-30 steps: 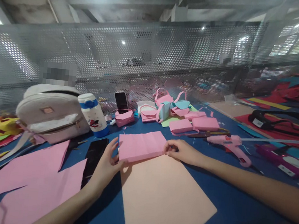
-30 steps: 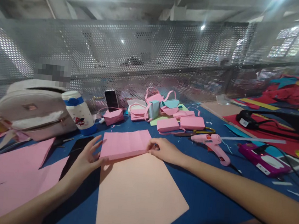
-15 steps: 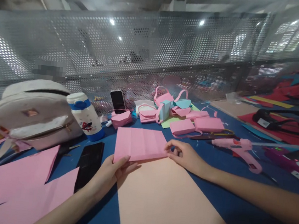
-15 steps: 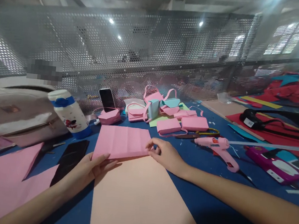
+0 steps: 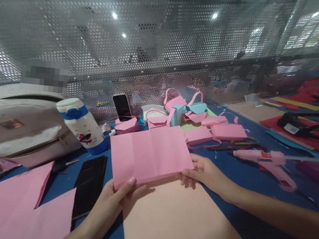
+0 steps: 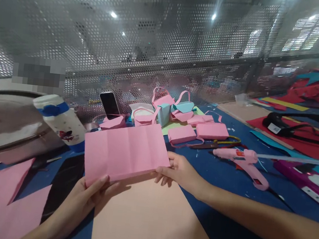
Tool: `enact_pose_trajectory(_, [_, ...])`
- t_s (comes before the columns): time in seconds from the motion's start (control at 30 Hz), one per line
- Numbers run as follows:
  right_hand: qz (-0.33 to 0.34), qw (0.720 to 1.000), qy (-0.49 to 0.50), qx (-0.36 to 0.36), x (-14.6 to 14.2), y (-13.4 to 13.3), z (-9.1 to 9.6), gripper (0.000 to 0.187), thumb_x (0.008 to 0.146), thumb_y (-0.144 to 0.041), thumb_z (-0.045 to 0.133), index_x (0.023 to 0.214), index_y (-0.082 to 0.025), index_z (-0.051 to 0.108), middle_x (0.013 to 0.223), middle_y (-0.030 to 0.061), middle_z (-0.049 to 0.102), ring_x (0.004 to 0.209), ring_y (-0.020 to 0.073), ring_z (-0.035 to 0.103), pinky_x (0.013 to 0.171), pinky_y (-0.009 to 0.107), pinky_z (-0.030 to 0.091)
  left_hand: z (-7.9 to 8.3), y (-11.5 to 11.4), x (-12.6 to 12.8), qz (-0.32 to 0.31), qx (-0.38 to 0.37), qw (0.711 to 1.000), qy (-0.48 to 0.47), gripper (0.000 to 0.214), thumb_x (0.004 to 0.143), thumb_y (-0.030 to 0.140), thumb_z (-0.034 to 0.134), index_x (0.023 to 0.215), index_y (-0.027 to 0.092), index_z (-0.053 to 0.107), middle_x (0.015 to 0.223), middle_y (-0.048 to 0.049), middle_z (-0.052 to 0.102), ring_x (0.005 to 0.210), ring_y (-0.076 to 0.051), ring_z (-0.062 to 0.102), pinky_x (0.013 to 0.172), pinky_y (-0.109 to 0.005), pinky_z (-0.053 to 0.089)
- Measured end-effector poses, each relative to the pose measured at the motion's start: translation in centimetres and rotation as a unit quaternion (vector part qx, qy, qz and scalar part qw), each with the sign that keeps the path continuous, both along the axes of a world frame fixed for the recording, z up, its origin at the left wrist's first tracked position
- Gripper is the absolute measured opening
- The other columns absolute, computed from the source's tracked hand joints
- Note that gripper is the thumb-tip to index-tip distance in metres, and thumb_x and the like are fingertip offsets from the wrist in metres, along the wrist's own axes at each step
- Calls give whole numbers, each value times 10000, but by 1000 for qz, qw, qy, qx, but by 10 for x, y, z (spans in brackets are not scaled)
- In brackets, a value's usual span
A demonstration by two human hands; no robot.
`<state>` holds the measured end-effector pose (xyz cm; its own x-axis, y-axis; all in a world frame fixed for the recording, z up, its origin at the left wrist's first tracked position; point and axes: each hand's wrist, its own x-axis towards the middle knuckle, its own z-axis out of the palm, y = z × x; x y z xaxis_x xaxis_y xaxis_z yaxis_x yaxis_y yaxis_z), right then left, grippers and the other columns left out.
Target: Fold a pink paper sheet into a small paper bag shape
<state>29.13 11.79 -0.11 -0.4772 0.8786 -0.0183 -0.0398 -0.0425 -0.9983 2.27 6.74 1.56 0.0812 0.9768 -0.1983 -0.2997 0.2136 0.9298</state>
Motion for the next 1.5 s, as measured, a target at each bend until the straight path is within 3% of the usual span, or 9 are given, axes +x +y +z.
enact_pose_trajectory(0.13, [-30,1000,8,-3,1,-2,0,444,777,-502,713,998,-137,588,803,125,750,579,167,686,459,217,488,0,-2,3,-4,-9,999,41,316,672,327,849,916,147,757,942,-83,768,869,-264,735,807,-329,605])
enact_pose_trajectory(0.37, [-55,998,-8,3,1,-3,7,450,729,-480,746,968,-130,596,728,111,745,561,182,694,410,201,452,1,-5,8,-30,9,997,66,389,732,370,800,997,95,729,980,-142,751,909,-360,718,750,-441,619])
enact_pose_trajectory(0.57, [-58,998,-14,26,0,-5,13,430,739,-514,718,923,-146,595,757,126,749,598,208,712,407,215,442,3,-6,9,7,26,995,92,347,683,367,834,908,121,740,934,-125,760,860,-360,729,702,-402,618])
enact_pose_trajectory(0.87, [-51,996,-36,56,4,-1,9,426,780,-542,667,919,-156,552,746,113,738,615,207,708,439,223,422,4,-7,3,-15,58,987,151,379,750,446,763,961,134,715,970,-98,750,742,-278,739,712,-331,586])
enact_pose_trajectory(1.0, [-18,992,-79,101,9,2,12,384,827,-537,618,853,-164,533,710,80,717,635,187,694,511,243,431,16,-6,-1,21,117,972,202,630,734,410,770,1276,168,559,839,-40,730,658,-213,694,590,-255,546])
enact_pose_trajectory(1.1, [17,989,-96,111,12,2,15,350,849,-514,593,810,-180,496,641,19,659,561,150,629,531,253,428,29,-9,-4,81,184,941,273,829,735,405,754,1450,227,373,786,5,679,605,-163,621,546,-208,495])
enact_pose_trajectory(1.2, [48,982,-130,130,14,0,16,278,862,-440,578,801,-181,498,555,-52,523,488,107,497,500,235,374,37,-14,-8,160,245,878,379,687,766,399,711,1391,266,461,913,-7,636,615,-134,553,523,-189,438])
enact_pose_trajectory(1.33, [61,957,-196,205,15,-3,16,173,869,-319,530,824,-157,573,695,-17,542,598,113,471,538,229,361,36,-16,-14,186,302,845,400,476,834,356,641,1285,251,527,684,46,443,540,-127,400,499,-206,361])
enact_pose_trajectory(1.5, [38,909,-283,305,16,-2,15,127,872,-232,487,787,-174,562,823,28,561,791,180,505,742,314,431,31,-11,-20,223,420,774,418,408,859,231,619,1252,282,526,1060,-30,507,921,-192,507,875,-308,425])
